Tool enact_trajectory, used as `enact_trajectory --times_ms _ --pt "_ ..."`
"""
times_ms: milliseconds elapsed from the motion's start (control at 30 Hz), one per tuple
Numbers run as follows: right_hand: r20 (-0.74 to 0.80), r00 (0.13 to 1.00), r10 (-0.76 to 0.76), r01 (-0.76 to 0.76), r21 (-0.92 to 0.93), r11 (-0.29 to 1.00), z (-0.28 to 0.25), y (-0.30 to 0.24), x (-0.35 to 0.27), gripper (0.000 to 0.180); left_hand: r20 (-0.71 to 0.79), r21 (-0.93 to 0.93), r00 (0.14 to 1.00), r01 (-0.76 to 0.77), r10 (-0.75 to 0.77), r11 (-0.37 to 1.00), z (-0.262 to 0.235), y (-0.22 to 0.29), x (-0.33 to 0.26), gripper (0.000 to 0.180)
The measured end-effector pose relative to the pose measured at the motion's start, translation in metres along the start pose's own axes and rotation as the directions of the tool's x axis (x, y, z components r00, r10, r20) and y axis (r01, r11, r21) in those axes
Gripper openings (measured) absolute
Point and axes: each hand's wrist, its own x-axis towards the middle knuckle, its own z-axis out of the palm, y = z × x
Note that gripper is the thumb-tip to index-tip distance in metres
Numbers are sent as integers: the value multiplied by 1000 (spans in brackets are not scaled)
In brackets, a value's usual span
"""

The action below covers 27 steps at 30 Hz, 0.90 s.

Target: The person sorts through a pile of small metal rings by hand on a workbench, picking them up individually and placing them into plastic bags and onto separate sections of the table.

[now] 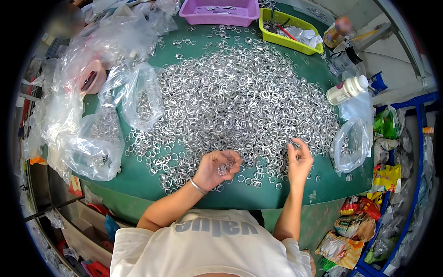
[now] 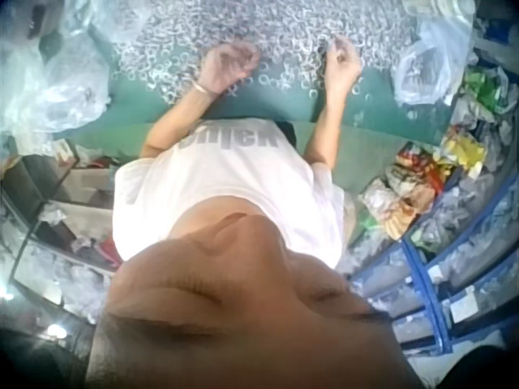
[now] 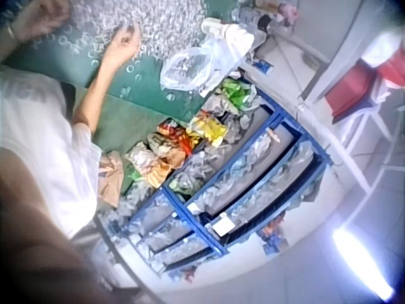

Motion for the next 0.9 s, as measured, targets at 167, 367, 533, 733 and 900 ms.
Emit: enact_trajectory --times_ms 167,367,533,733,900 --pt "46 948 -315 288 -546 787 28 -5 6 14 -66 36 997 49 -47 998 -9 -14 9 25" --pt "248 935 254 -352 739 574 3 -11 -8 13 8 223 1000 -27 26 975 -4 -16 4 21" --pt "483 809 334 -399 870 -290 -14 4 -22 23 191 908 880 -327 436 263 2 -21 15 16" --pt "209 837 505 -489 699 522 -18 -6 -25 17 579 779 620 -229 529 -584 31 -5 39 13" --pt "-142 979 147 -140 56 988 -9 4 -14 13 633 606 689 -156 354 -780 42 -4 78 14"
